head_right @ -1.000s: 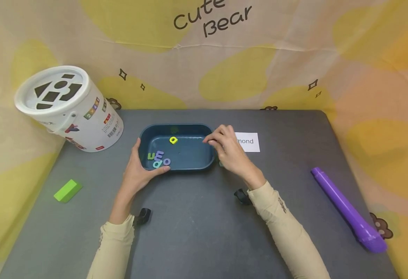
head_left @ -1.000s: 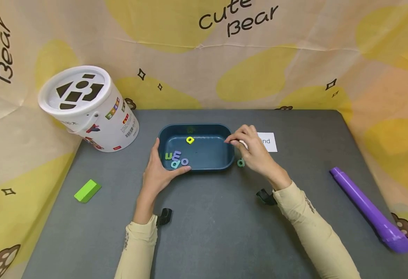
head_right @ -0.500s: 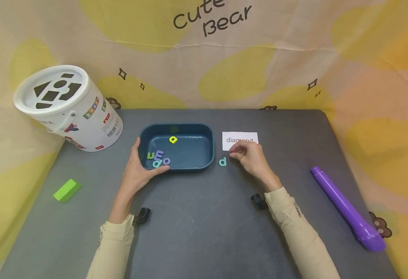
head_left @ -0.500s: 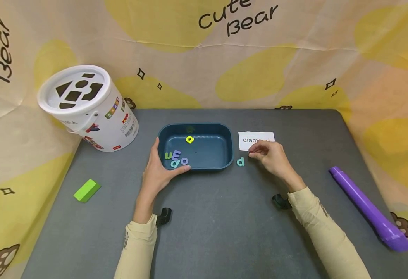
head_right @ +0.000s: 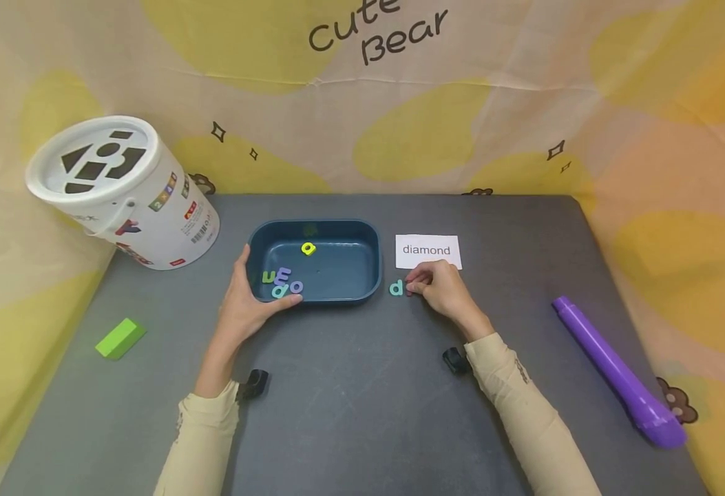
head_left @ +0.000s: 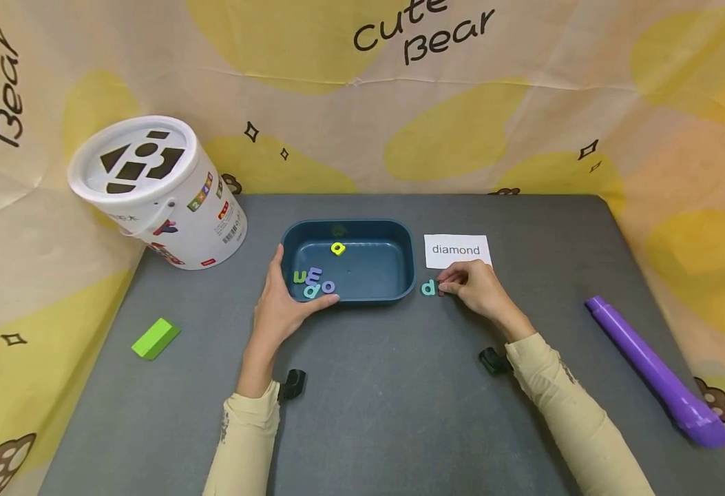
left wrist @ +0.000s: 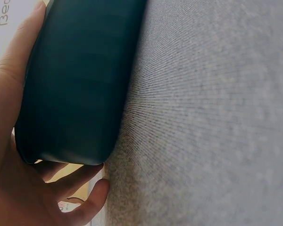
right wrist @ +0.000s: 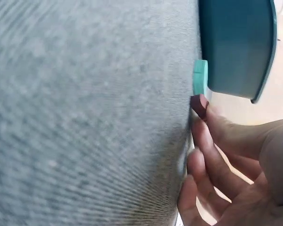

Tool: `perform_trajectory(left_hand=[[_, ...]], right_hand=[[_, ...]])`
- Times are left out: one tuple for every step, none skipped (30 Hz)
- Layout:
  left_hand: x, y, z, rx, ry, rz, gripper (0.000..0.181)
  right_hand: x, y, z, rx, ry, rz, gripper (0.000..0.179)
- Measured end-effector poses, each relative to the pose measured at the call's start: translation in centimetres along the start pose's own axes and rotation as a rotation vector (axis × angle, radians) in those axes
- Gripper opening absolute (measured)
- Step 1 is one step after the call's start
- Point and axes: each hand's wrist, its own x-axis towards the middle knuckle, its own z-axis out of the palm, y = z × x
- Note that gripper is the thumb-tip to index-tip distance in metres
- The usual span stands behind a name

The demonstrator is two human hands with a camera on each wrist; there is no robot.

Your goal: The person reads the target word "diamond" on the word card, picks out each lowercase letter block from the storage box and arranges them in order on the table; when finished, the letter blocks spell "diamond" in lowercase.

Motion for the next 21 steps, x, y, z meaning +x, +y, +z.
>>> perform_trajectory(left_hand=[[0.0,0.0,0.0,0.0,0.001,0.002,0.142],[0.0,0.0,0.0,0.002,0.003,0.003,0.142],[0.0,0.0,0.0,0.003,0.004,0.005,0.142],[0.0,0.0,0.0,0.005,0.006,0.006,0.142],[0.0,0.0,0.0,0.008,0.007,0.007,0.142],[0.0,-0.1,0.0,0.009,0.009,0.008,0.142],[0.0,0.0,0.0,0.009,0.009,0.008,0.142],[0.0,0.0,0.0,0.008,0.008,0.009,0.142],[0.0,0.0,0.0,0.006,0.007,0.008,0.142],[0.0,0.0,0.0,0.005,0.007,0.009,0.142],[0.0,0.0,0.0,0.002,0.006,0.01,0.142],[0.0,0.0,0.0,0.0,0.005,0.01,0.142],[0.0,0.0,0.0,-0.002,0.004,0.01,0.142],[0.0,-0.1,0.0,-0.005,0.005,0.011,0.142],[0.0,-0.1,0.1,-0.007,0.006,0.011,0.142],[0.0,-0.1,0.1,-0.007,0.007,0.012,0.142],[0.0,-0.1,0.1,-0.006,0.007,0.012,0.142],[0.0,-0.1,0.1,-0.006,0.007,0.01,0.142],[0.0,-0.1,0.1,-0.006,0.007,0.009,0.142],[0.0,-0.1,0.1,-0.005,0.007,0.008,0.142],[0.0,-0.1,0.0,-0.004,0.007,0.007,0.142]], right_hand=[[0.0,0.0,0.0,-0.004,0.003,-0.002,0.004],[0.0,0.0,0.1,-0.007,0.006,-0.004,0.004],[0.1,0.1,0.1,-0.01,0.01,-0.007,0.004],[0.1,0.0,0.2,-0.013,0.014,-0.01,0.004],[0.1,0.0,0.2,-0.017,0.017,-0.011,0.004],[0.0,-0.1,0.3,-0.021,0.023,-0.015,0.004],[0.0,-0.1,0.3,-0.028,0.027,-0.016,0.004],[0.0,-0.3,0.3,-0.04,0.03,-0.012,0.004],[-0.1,-0.4,0.3,-0.055,0.034,-0.009,0.004],[-0.2,-0.6,0.2,-0.073,0.036,-0.006,0.004],[-0.2,-0.9,0.2,-0.088,0.043,-0.005,0.005],[-0.3,-1.1,0.2,-0.099,0.054,-0.002,0.005],[-0.3,-1.5,0.2,-0.105,0.069,0.003,0.005],[-0.2,-1.8,0.3,-0.105,0.091,-0.001,0.006],[-0.1,-2.2,0.4,-0.094,0.121,-0.014,0.007],[0.0,-2.5,0.5,-0.071,0.155,-0.029,0.01],[0.1,-2.9,0.7,-0.044,0.191,-0.046,0.012],[0.3,-3.3,0.9,-0.012,0.224,-0.068,0.014],[0.5,-3.7,1.2,0.019,0.254,-0.097,0.016],[0.6,-4.1,1.4,0.046,0.279,-0.131,0.018],[0.7,-4.6,1.7,0.076,0.294,-0.161,0.021]])
